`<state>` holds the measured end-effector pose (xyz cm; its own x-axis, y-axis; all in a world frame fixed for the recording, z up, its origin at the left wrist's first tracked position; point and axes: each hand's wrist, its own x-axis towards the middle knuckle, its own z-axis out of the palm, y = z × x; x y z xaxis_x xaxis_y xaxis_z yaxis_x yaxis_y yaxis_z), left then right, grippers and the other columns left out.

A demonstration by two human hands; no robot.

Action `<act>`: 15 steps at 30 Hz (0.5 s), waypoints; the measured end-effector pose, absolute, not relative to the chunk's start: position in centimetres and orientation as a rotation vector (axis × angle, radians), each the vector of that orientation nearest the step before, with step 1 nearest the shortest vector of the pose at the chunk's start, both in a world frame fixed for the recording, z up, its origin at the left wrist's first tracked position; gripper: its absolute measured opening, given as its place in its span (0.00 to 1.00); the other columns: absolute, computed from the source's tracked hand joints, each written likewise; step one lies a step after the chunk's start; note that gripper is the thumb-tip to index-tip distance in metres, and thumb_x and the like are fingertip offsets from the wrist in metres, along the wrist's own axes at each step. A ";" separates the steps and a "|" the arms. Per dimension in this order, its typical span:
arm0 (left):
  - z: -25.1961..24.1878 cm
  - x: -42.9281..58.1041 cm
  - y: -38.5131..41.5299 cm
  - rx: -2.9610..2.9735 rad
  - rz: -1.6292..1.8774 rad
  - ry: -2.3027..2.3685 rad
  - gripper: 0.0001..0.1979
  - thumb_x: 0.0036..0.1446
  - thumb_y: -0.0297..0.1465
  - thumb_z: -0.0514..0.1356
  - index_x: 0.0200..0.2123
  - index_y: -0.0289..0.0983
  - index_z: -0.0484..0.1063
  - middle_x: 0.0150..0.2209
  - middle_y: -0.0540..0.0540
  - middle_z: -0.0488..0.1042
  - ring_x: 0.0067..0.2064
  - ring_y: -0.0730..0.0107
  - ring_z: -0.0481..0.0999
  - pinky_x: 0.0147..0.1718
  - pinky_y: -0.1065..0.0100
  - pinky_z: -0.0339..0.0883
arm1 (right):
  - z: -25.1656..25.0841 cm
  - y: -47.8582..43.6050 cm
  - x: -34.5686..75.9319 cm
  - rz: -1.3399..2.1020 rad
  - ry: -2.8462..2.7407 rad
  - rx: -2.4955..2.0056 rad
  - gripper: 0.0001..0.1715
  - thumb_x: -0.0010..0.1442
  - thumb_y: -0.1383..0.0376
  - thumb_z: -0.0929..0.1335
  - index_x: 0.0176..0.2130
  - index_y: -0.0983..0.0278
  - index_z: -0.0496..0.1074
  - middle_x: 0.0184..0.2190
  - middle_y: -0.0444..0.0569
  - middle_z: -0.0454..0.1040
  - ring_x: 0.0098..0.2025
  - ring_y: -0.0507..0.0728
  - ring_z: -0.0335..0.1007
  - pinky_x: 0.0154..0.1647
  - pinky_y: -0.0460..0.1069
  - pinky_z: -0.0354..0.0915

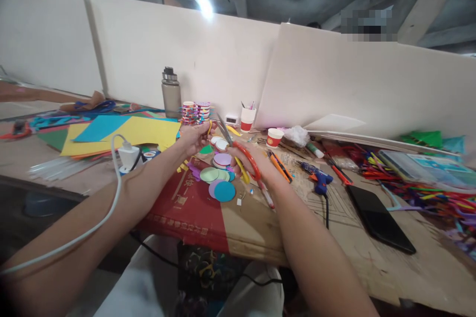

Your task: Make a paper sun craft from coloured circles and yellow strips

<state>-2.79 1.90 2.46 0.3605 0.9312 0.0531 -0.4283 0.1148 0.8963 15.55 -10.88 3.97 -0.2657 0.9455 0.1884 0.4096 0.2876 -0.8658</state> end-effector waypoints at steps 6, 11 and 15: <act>2.4 -2.6 2.0 1.000 1.093 0.579 0.05 0.59 0.29 0.60 0.33 0.32 0.70 0.24 0.51 0.71 0.19 0.83 0.66 0.13 0.82 0.52 | 4.4 -11.5 15.2 1.023 -1.789 -1.228 0.20 0.59 0.49 0.65 0.28 0.61 0.63 0.24 0.44 0.71 0.20 0.52 0.68 0.21 0.47 0.63; 2.3 -2.5 2.0 1.023 1.099 0.586 0.05 0.60 0.29 0.59 0.33 0.33 0.70 0.24 0.50 0.72 0.19 0.83 0.66 0.13 0.81 0.53 | 4.3 -11.4 15.3 0.978 -1.831 -1.229 0.19 0.61 0.50 0.63 0.27 0.61 0.63 0.23 0.45 0.71 0.20 0.52 0.68 0.22 0.48 0.64; 2.4 -2.5 1.8 1.027 1.108 0.590 0.05 0.60 0.28 0.58 0.33 0.33 0.70 0.24 0.50 0.72 0.19 0.82 0.66 0.13 0.80 0.53 | 4.3 -11.3 15.4 0.980 -1.846 -1.237 0.20 0.60 0.49 0.64 0.27 0.61 0.62 0.24 0.45 0.71 0.21 0.53 0.69 0.22 0.49 0.65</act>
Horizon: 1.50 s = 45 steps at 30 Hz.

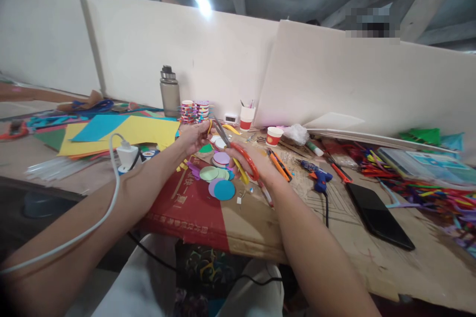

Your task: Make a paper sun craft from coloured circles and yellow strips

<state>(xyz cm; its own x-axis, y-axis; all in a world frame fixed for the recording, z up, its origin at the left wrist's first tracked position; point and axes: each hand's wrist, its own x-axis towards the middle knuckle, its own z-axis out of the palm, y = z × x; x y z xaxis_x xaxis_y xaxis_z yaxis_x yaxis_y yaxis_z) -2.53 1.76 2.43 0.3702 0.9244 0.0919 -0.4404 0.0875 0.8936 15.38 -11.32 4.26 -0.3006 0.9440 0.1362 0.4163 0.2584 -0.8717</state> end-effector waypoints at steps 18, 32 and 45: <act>2.2 -2.5 1.8 1.069 1.100 0.540 0.07 0.55 0.30 0.63 0.33 0.32 0.71 0.24 0.50 0.72 0.20 0.83 0.66 0.13 0.80 0.51 | 4.3 -11.5 15.2 1.040 -1.756 -1.283 0.16 0.59 0.51 0.65 0.30 0.60 0.63 0.25 0.45 0.72 0.21 0.53 0.69 0.19 0.48 0.64; 2.3 -2.5 1.7 1.074 1.101 0.550 0.06 0.56 0.30 0.63 0.33 0.32 0.71 0.24 0.50 0.71 0.20 0.83 0.66 0.14 0.81 0.51 | 4.2 -11.3 15.4 1.030 -1.798 -1.266 0.16 0.60 0.52 0.64 0.29 0.60 0.64 0.25 0.45 0.72 0.20 0.52 0.69 0.20 0.48 0.64; 2.0 -2.6 2.1 1.100 1.117 0.520 0.08 0.54 0.31 0.65 0.32 0.32 0.71 0.25 0.50 0.72 0.20 0.82 0.66 0.14 0.80 0.50 | 4.3 -11.5 15.2 1.038 -1.794 -1.271 0.15 0.60 0.52 0.64 0.29 0.60 0.63 0.24 0.44 0.71 0.20 0.53 0.69 0.19 0.48 0.63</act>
